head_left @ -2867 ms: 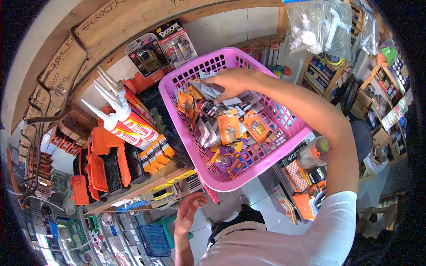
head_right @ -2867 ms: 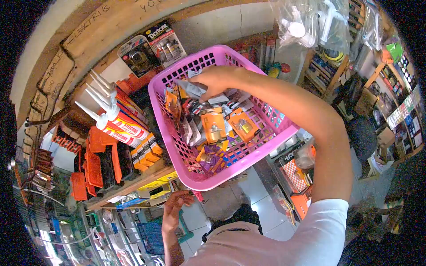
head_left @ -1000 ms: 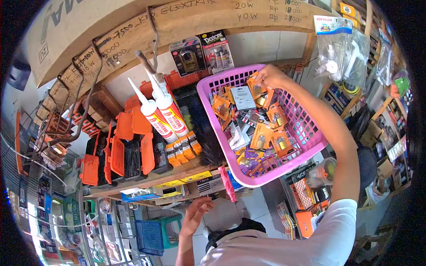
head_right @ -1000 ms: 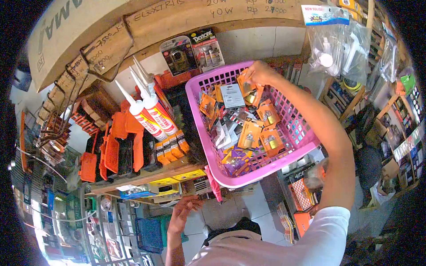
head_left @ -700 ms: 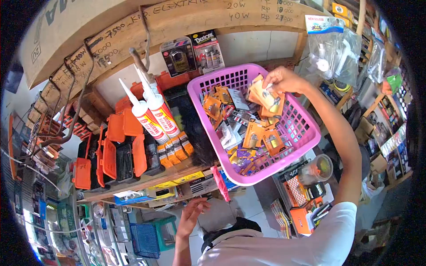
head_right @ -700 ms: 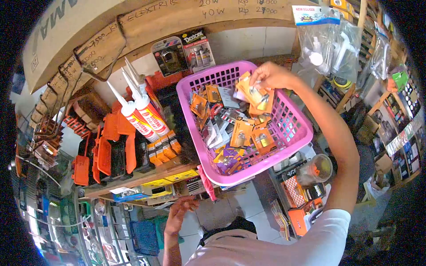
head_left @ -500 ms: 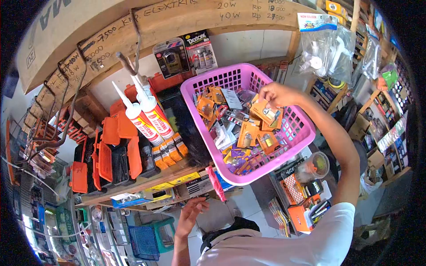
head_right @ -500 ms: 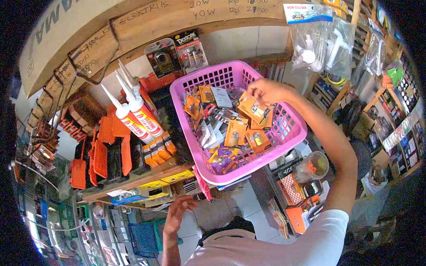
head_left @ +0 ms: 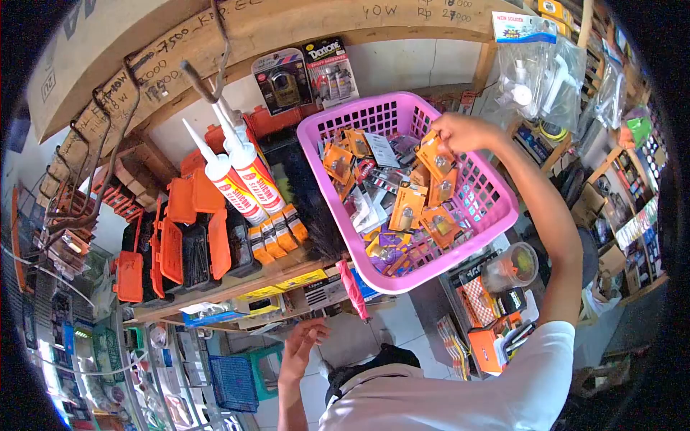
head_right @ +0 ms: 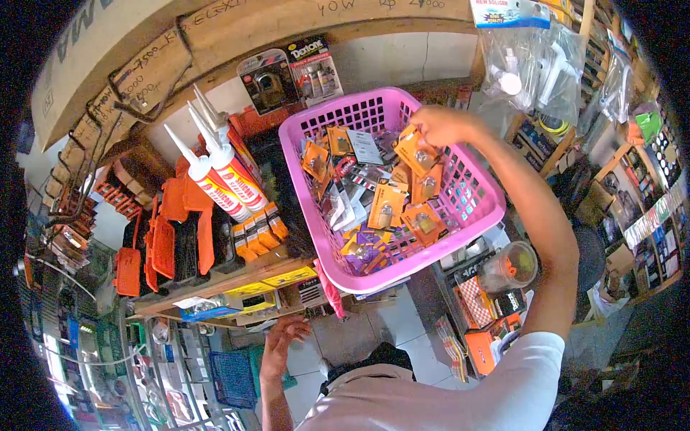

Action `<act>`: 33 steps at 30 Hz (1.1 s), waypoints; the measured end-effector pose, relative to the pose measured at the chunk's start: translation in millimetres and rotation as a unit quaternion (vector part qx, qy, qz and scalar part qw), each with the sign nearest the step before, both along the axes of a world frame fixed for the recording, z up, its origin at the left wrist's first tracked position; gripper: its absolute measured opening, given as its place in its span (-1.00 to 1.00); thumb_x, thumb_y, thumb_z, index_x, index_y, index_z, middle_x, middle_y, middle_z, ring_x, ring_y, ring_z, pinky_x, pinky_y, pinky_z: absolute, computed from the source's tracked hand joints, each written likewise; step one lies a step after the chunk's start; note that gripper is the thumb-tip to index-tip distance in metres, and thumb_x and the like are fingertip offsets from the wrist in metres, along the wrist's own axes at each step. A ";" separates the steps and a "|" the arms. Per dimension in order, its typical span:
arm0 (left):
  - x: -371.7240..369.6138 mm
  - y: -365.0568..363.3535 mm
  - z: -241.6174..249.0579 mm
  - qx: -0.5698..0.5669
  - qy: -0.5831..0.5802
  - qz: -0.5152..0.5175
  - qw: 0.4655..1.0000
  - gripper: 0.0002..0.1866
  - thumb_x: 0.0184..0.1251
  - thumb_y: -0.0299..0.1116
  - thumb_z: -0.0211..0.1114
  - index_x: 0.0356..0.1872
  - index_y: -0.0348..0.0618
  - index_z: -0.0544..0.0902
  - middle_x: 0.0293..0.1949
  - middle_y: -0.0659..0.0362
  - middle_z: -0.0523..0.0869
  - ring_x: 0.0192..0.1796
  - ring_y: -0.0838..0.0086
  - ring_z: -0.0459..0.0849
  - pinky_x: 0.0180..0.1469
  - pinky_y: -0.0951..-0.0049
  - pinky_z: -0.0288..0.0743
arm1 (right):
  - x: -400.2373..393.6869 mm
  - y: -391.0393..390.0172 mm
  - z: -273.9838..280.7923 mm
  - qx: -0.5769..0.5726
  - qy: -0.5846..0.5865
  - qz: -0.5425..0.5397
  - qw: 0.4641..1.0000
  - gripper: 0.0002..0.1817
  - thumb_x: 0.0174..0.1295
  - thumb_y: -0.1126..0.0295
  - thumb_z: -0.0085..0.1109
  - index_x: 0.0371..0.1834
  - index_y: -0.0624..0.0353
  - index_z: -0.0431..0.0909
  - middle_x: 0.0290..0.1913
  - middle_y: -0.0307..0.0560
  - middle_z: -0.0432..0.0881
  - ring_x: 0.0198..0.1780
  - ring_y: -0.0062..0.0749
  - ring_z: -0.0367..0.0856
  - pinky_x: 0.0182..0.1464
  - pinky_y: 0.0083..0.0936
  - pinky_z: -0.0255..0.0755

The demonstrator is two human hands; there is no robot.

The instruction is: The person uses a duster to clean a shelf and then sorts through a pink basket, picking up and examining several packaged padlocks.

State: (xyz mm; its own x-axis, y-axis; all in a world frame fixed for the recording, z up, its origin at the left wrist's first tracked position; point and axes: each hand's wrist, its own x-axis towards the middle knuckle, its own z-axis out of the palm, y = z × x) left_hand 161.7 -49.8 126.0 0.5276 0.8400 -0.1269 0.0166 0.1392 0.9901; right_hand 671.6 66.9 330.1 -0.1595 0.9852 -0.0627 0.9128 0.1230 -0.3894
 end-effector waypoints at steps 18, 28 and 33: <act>7.7 -6.0 3.6 0.025 -0.013 0.002 1.000 -0.56 0.48 -0.11 0.11 0.12 -0.30 0.52 -0.11 0.09 0.70 -0.10 0.44 0.66 -0.07 0.46 0.47 | -83.6 66.5 -12.2 -0.313 0.214 -0.055 0.924 -0.78 0.30 0.42 0.04 -0.08 0.32 0.51 -0.31 0.02 0.70 -0.14 -0.13 0.75 -0.24 -0.25 0.68; -9.9 -19.1 -9.0 0.013 -0.011 0.051 0.999 -0.55 0.48 -0.08 0.12 0.12 -0.29 0.52 -0.12 0.08 0.70 -0.11 0.45 0.67 -0.09 0.46 0.48 | -9.2 46.5 -26.5 -0.221 -0.222 -0.014 0.950 -0.85 0.02 0.48 0.24 -0.34 0.22 0.72 -0.41 -0.07 0.73 -0.45 -0.37 0.70 -0.49 -0.28 0.52; -9.9 -18.9 -9.9 0.007 -0.012 0.045 0.999 -0.54 0.47 -0.08 0.12 0.12 -0.29 0.52 -0.11 0.08 0.70 -0.10 0.45 0.67 -0.09 0.45 0.48 | -9.4 28.2 -33.8 -0.092 -0.258 0.024 0.962 -0.75 -0.21 0.48 0.41 -0.35 0.04 0.77 -0.43 -0.08 0.73 -0.36 -0.22 0.70 -0.37 -0.31 0.51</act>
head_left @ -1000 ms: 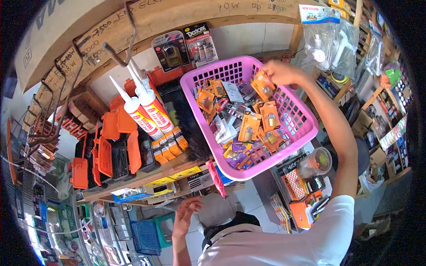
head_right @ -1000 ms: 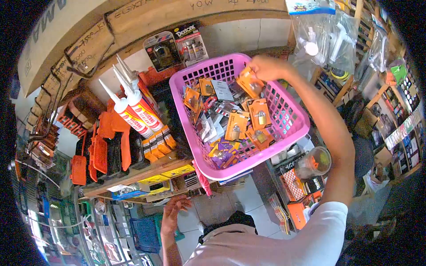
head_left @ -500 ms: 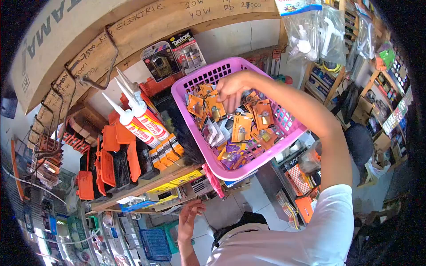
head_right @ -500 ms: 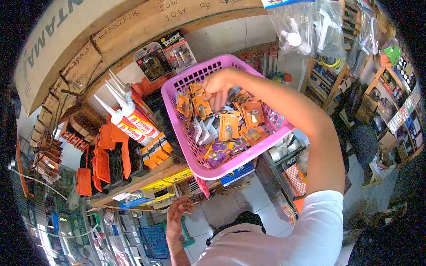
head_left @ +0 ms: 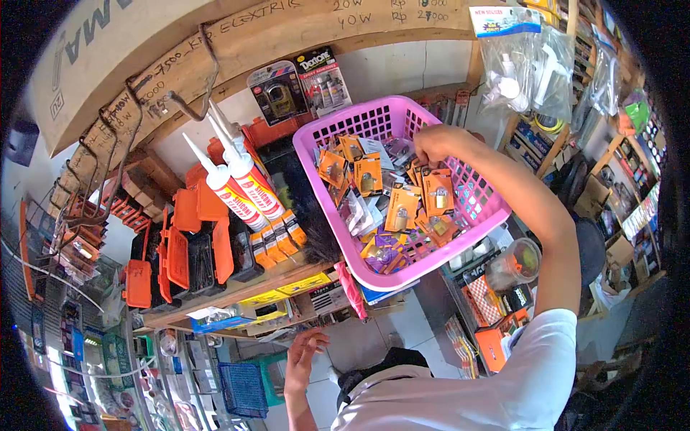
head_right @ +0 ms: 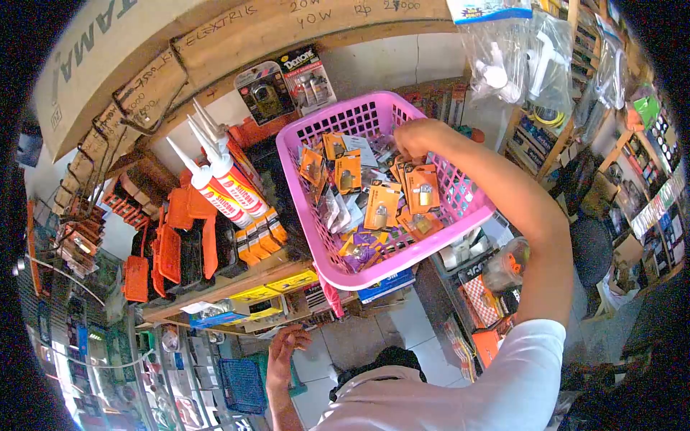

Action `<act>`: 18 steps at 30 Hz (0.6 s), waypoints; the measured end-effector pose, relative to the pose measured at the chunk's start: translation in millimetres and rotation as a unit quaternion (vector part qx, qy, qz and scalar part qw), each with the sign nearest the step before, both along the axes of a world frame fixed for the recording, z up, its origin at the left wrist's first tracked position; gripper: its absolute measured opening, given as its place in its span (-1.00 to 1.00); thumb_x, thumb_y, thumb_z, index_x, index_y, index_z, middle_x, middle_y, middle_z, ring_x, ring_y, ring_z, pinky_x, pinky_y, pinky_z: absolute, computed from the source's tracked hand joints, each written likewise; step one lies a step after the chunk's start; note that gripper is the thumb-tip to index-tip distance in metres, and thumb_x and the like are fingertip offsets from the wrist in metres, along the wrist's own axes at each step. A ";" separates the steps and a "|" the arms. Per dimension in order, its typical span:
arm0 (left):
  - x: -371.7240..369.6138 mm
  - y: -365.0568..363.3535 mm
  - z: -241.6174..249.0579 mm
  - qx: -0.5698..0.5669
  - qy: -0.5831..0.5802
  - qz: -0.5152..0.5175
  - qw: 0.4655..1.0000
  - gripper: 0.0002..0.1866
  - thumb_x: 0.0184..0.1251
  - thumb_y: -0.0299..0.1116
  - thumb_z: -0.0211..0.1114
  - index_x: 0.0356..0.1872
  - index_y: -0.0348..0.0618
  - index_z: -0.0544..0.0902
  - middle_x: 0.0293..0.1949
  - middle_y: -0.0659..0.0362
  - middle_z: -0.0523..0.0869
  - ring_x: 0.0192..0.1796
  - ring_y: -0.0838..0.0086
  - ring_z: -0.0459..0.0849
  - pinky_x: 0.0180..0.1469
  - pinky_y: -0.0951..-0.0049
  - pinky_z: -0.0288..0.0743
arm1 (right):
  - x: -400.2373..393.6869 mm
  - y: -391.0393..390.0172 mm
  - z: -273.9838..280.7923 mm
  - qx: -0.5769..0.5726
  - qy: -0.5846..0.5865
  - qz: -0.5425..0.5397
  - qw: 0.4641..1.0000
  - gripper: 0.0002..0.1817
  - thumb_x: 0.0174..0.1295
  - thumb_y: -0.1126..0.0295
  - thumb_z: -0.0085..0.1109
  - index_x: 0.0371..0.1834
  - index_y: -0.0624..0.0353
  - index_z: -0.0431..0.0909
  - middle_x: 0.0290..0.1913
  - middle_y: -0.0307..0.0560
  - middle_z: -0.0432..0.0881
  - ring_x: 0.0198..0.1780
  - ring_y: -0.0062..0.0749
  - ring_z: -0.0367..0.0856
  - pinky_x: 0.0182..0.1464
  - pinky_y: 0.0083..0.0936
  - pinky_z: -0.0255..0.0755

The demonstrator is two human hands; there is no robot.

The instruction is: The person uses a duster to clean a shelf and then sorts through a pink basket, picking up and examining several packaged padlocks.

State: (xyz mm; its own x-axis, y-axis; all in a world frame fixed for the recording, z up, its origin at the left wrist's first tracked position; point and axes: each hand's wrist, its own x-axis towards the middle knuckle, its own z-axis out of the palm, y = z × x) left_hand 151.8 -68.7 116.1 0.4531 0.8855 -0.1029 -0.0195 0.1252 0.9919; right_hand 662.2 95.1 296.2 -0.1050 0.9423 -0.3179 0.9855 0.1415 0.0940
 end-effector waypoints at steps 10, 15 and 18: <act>5.1 -6.5 11.7 0.017 0.045 0.009 0.999 -0.47 0.46 0.03 0.10 0.08 -0.33 0.53 -0.15 0.06 0.70 -0.14 0.41 0.67 -0.11 0.43 0.50 | -8.6 2.7 92.0 0.178 0.099 0.087 0.975 -0.80 -0.14 0.53 0.25 -0.36 0.17 0.64 -0.42 -0.01 0.69 -0.39 -0.21 0.66 -0.33 -0.25 0.48; 7.6 -9.1 7.9 -0.001 0.042 0.006 0.999 -0.60 0.51 -0.15 0.07 0.11 -0.30 0.51 -0.12 0.07 0.69 -0.12 0.43 0.67 -0.10 0.46 0.48 | -49.2 34.9 89.7 0.080 0.247 0.036 0.965 -0.84 -0.08 0.57 0.12 -0.39 0.23 0.62 -0.45 -0.07 0.68 -0.46 -0.40 0.62 -0.41 -0.39 0.45; 13.6 -11.1 14.2 -0.004 0.042 -0.003 0.999 -0.57 0.50 -0.14 0.09 0.15 -0.30 0.49 -0.11 0.06 0.69 -0.07 0.39 0.67 -0.04 0.43 0.47 | -60.2 64.1 61.2 -0.017 0.234 0.047 0.971 -0.87 -0.02 0.51 0.15 -0.44 0.20 0.70 -0.51 -0.10 0.69 -0.46 -0.55 0.61 -0.42 -0.47 0.44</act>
